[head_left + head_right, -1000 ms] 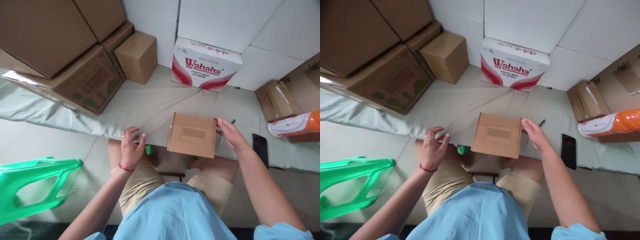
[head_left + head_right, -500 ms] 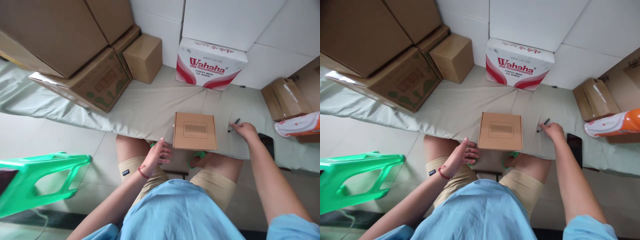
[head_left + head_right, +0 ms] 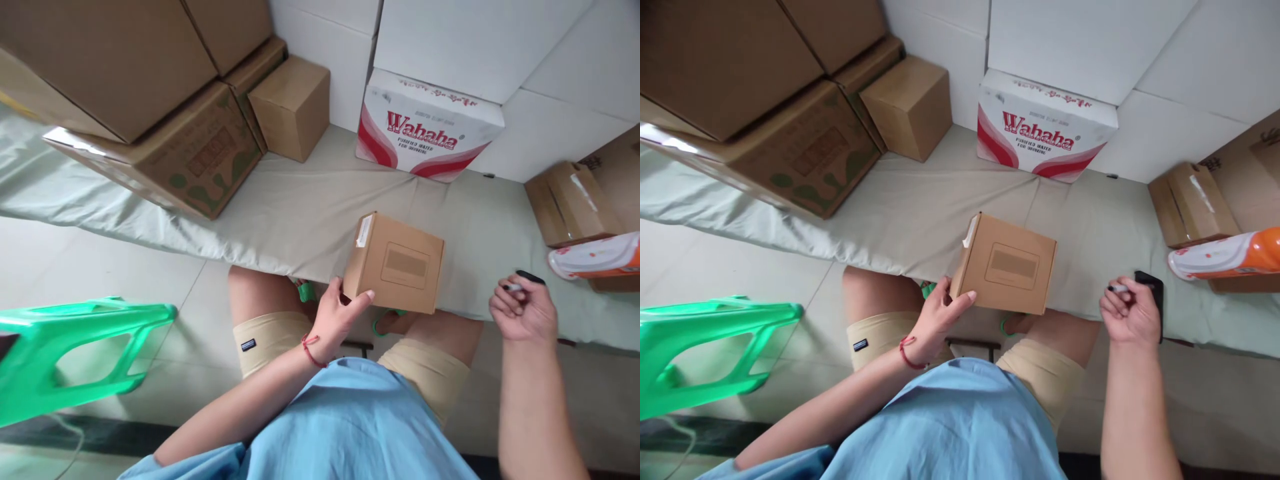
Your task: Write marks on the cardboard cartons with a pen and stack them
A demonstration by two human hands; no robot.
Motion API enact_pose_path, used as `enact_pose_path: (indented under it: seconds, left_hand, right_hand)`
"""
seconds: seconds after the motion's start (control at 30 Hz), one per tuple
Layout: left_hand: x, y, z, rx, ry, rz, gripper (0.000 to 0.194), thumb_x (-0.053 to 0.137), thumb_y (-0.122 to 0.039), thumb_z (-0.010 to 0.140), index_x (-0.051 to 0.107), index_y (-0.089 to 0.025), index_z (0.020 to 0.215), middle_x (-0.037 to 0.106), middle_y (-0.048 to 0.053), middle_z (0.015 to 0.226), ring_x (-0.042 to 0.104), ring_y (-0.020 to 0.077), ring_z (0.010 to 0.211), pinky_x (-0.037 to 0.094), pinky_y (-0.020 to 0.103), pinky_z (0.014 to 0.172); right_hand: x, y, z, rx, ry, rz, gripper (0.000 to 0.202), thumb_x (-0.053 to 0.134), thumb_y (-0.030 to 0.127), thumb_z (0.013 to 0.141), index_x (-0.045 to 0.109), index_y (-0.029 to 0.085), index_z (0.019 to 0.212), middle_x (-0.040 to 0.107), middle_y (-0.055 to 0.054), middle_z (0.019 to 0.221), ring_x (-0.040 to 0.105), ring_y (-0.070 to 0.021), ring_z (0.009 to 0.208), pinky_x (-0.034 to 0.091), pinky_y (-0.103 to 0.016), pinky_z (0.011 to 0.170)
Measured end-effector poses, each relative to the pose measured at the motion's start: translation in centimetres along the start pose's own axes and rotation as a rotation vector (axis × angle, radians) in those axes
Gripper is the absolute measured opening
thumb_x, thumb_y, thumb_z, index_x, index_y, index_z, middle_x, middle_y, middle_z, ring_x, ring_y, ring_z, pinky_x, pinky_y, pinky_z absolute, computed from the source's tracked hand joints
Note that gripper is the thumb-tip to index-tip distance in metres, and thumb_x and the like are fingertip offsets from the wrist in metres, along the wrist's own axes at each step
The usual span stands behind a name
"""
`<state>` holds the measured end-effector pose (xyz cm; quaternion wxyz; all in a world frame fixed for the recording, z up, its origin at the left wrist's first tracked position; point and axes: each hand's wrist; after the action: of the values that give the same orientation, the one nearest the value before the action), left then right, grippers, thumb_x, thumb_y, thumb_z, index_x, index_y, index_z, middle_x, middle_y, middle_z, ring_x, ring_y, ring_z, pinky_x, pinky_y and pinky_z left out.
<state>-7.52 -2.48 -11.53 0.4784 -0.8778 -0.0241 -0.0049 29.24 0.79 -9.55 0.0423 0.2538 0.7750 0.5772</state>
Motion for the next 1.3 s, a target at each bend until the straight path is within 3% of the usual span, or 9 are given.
enact_pose_path:
  seconds: [0.13, 0.3, 0.4, 0.53, 0.67, 0.73, 0.9, 1.03, 1.3]
  left_hand:
    - [-1.3, -2.8, -1.7, 0.284, -0.182, 0.214, 0.052, 0.089, -0.055, 0.065, 0.048, -0.027, 0.081, 0.056, -0.001, 0.078, 0.053, 0.0203, 0.073, 0.044, 0.033, 0.065]
    - [-2.8, -4.3, -2.6, 0.329, -0.154, 0.116, 0.049, 0.090, -0.052, 0.063, 0.054, -0.029, 0.086, 0.056, -0.001, 0.080, 0.059, 0.0220, 0.073, 0.053, 0.035, 0.061]
    - [-3.7, -3.7, -2.1, 0.255, -0.090, -0.196, 0.045, 0.087, -0.055, 0.068, 0.060, -0.028, 0.090, 0.064, 0.001, 0.087, 0.066, 0.0227, 0.080, 0.059, 0.034, 0.062]
    - [-4.5, -2.0, -1.4, -0.023, -0.002, -0.587, 0.036, 0.087, -0.050, 0.077, 0.069, -0.026, 0.097, 0.077, 0.005, 0.108, 0.073, 0.0221, 0.092, 0.067, 0.030, 0.069]
    - [-4.5, -1.2, -1.7, -0.198, -0.063, -0.807, 0.025, 0.086, -0.028, 0.085, 0.070, -0.021, 0.103, 0.079, 0.003, 0.103, 0.075, 0.0153, 0.084, 0.070, 0.026, 0.076]
    - [-4.3, -1.6, -2.0, -0.241, -0.083, -0.849, 0.022, 0.082, -0.028, 0.091, 0.069, -0.019, 0.107, 0.078, 0.003, 0.100, 0.075, 0.0139, 0.078, 0.070, 0.024, 0.071]
    - [-3.6, -3.5, -2.0, -0.320, 0.079, -0.730, 0.044, 0.060, -0.051, 0.106, 0.070, -0.008, 0.114, 0.075, 0.012, 0.080, 0.066, 0.0138, 0.058, 0.059, 0.020, 0.052]
    - [-3.5, -3.8, -1.6, -0.317, 0.159, -0.677, 0.053, 0.058, -0.059, 0.103, 0.069, -0.007, 0.111, 0.075, 0.014, 0.077, 0.063, 0.0139, 0.055, 0.053, 0.020, 0.049]
    - [-4.3, 0.9, 0.0, -0.431, 0.586, -0.800, 0.068, 0.088, -0.072, 0.071, 0.071, -0.012, 0.097, 0.068, 0.005, 0.070, 0.052, 0.0089, 0.050, 0.035, 0.017, 0.046]
  right_hand:
    - [-1.9, -0.7, -4.0, 0.021, -0.150, 0.277, 0.032, 0.079, 0.017, 0.067, 0.047, 0.023, 0.070, 0.041, 0.014, 0.050, 0.030, -0.0011, 0.034, 0.033, -0.014, 0.030]
    - [-2.3, -0.8, -5.5, 0.019, -0.180, 0.366, 0.022, 0.078, 0.015, 0.074, 0.057, 0.020, 0.077, 0.046, 0.013, 0.053, 0.035, -0.0013, 0.033, 0.034, -0.014, 0.028]
    - [-1.5, -0.4, -5.7, -0.022, -0.186, 0.366, 0.020, 0.082, 0.017, 0.073, 0.066, 0.016, 0.085, 0.054, 0.010, 0.059, 0.036, 0.0003, 0.035, 0.035, -0.012, 0.029]
    - [0.0, -0.5, -5.6, -0.059, -0.190, 0.334, 0.031, 0.084, 0.014, 0.065, 0.071, 0.014, 0.093, 0.065, 0.005, 0.071, 0.042, 0.0010, 0.041, 0.038, -0.010, 0.034]
    - [0.9, -1.1, -5.4, -0.031, -0.176, 0.332, 0.033, 0.088, 0.012, 0.059, 0.068, 0.016, 0.085, 0.059, 0.006, 0.066, 0.046, -0.0016, 0.045, 0.040, -0.011, 0.037]
    - [1.0, -1.3, -5.3, -0.004, -0.167, 0.338, 0.033, 0.089, 0.012, 0.059, 0.066, 0.016, 0.082, 0.056, 0.007, 0.064, 0.044, -0.0015, 0.045, 0.039, -0.012, 0.036]
    - [1.1, -1.6, -5.3, 0.038, -0.178, 0.332, 0.034, 0.091, 0.013, 0.057, 0.064, 0.016, 0.078, 0.053, 0.009, 0.062, 0.041, -0.0007, 0.043, 0.037, -0.012, 0.034]
    - [1.0, -1.9, -5.5, 0.041, -0.181, 0.336, 0.039, 0.095, 0.014, 0.054, 0.064, 0.016, 0.077, 0.052, 0.010, 0.061, 0.040, 0.0001, 0.042, 0.037, -0.011, 0.033]
    - [0.5, -1.9, -5.6, 0.125, -0.095, 0.311, 0.050, 0.103, 0.036, 0.061, 0.057, 0.020, 0.070, 0.045, 0.011, 0.055, 0.034, -0.0016, 0.037, 0.033, -0.014, 0.030]
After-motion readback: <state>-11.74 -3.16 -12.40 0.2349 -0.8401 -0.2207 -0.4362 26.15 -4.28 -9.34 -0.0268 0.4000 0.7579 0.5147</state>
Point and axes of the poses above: each hand's wrist, its own z-axis towards the middle knuckle, its own x-axis out of the palm, y = z × x
